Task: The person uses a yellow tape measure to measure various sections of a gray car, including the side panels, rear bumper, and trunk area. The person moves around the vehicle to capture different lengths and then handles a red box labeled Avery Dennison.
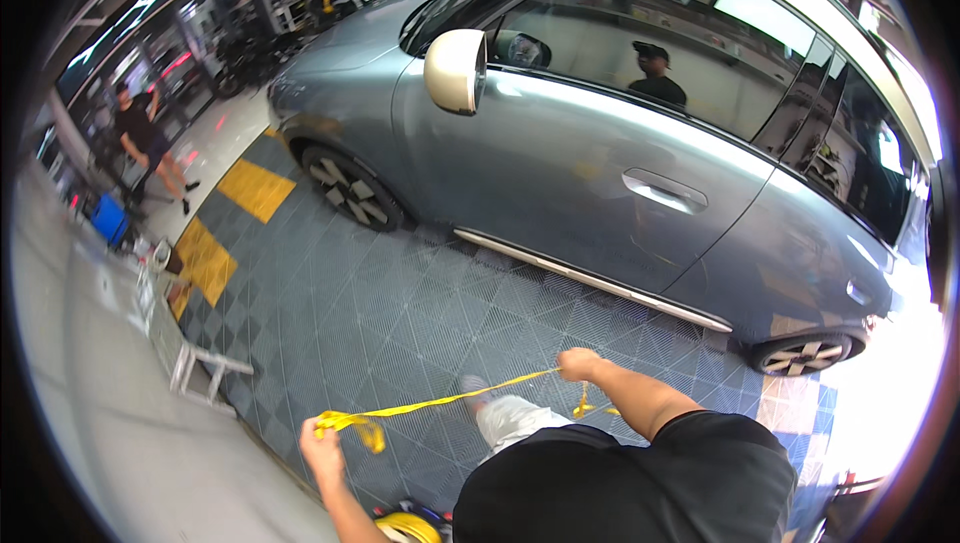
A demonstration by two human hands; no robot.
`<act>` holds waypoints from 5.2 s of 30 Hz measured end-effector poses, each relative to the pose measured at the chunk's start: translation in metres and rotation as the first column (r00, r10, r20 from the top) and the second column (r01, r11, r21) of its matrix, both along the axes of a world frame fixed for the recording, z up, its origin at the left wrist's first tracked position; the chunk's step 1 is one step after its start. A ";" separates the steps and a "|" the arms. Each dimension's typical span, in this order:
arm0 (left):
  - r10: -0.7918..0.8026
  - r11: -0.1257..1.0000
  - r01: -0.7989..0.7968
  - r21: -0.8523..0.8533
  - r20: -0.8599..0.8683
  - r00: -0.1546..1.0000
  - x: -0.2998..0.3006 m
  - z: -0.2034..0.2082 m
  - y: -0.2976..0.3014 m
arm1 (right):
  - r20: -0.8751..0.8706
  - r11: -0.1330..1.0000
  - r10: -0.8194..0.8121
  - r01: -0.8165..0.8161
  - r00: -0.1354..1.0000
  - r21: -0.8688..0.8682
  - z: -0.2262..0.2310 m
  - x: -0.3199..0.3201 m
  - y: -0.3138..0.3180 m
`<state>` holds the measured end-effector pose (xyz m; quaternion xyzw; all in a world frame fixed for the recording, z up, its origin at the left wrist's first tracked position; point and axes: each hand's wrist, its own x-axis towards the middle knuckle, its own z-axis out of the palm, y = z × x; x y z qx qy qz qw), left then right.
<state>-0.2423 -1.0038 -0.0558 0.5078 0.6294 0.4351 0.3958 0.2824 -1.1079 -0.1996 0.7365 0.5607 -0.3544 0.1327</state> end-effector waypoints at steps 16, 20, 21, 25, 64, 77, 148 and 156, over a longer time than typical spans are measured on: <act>0.244 0.967 -0.252 -0.025 -0.169 0.955 -0.287 -0.056 0.397 | -0.291 0.951 0.206 -0.122 0.934 0.283 -0.004 -0.271 0.576; 0.083 0.994 -0.100 -0.046 -0.287 0.954 -0.315 -0.087 0.525 | -0.457 0.887 0.126 0.106 0.881 0.450 0.035 -0.349 0.713; 0.030 0.999 -0.043 -0.032 -0.332 0.943 -0.293 -0.072 0.560 | -0.483 0.875 0.097 0.157 0.870 0.459 0.030 -0.355 0.734; -0.172 0.985 0.160 -0.062 -0.372 0.912 -0.287 -0.058 0.700 | -0.145 0.977 0.153 -0.128 0.978 0.168 -0.031 -0.356 0.765; -0.343 0.886 0.459 0.071 -0.567 0.749 -0.447 0.033 1.948 | -0.247 0.888 -0.388 0.288 0.888 -0.359 -0.066 -0.546 1.772; -0.500 0.847 0.531 -0.032 -0.387 0.774 -0.337 0.026 2.333 | -0.336 0.835 -0.345 0.450 0.876 0.317 -0.012 -0.482 2.276; -0.573 -0.801 0.578 -0.157 -0.081 -0.815 1.881 -0.066 2.954 | -0.954 -0.871 -0.261 0.389 0.148 0.299 0.325 1.346 2.820; -0.318 -0.935 0.301 -0.189 0.822 -0.473 2.162 -0.035 2.824 | -0.939 -0.919 -0.344 -0.214 0.027 0.331 0.323 1.449 2.628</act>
